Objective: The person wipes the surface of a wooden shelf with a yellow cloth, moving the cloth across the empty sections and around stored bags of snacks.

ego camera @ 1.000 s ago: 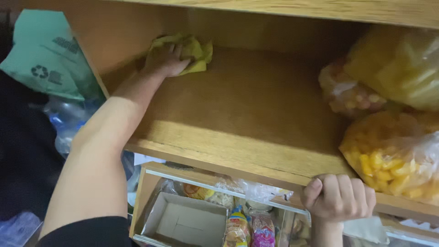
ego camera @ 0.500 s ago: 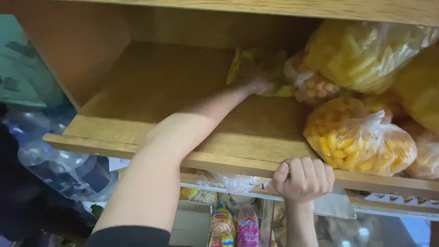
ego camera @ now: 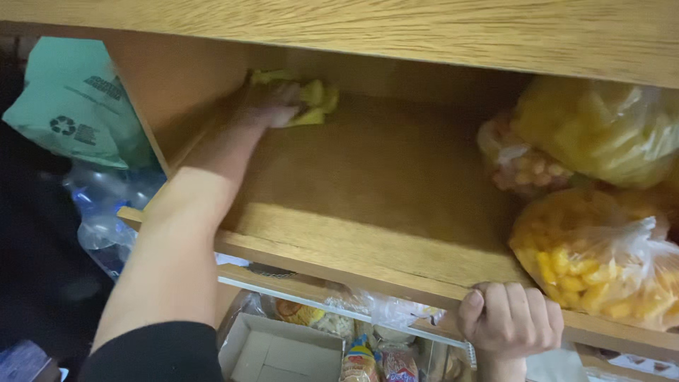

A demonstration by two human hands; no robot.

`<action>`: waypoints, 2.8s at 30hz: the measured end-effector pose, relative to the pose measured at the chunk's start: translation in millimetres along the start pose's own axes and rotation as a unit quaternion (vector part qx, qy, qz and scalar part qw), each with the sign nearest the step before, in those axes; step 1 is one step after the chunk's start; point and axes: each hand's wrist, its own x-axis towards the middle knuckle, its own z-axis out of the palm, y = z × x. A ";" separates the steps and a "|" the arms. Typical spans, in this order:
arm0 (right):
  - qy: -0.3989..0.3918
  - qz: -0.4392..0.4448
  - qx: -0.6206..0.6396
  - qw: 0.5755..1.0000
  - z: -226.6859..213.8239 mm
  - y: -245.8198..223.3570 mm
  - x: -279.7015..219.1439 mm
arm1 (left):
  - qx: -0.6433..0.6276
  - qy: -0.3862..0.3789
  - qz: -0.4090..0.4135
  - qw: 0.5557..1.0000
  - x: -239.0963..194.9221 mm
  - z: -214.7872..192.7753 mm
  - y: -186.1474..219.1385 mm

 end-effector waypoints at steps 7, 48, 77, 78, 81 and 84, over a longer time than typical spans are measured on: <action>0.004 -0.002 -0.018 1.000 3.9 -0.6 -5.6 | -0.109 -0.095 -0.067 0.987 1.6 36.6 -52.3; -0.004 -0.008 -0.017 1.000 6.9 10.0 -21.4 | -0.197 -0.236 -0.113 0.945 -102.3 -74.9 -13.3; -0.027 -0.012 0.002 1.000 -3.9 5.0 -8.0 | -0.239 -0.037 0.077 0.967 7.3 5.5 199.3; -0.027 -0.016 0.013 0.999 -3.1 6.3 -10.5 | -0.239 -0.040 0.065 0.968 -27.7 -21.9 166.8; -0.018 -0.012 0.013 1.000 0.3 9.7 -19.9 | -0.085 0.050 0.070 0.993 -90.0 -11.8 59.7; -0.037 -0.016 -0.008 0.999 4.5 14.8 -31.8 | -0.167 0.081 0.009 0.983 -91.6 52.3 -26.1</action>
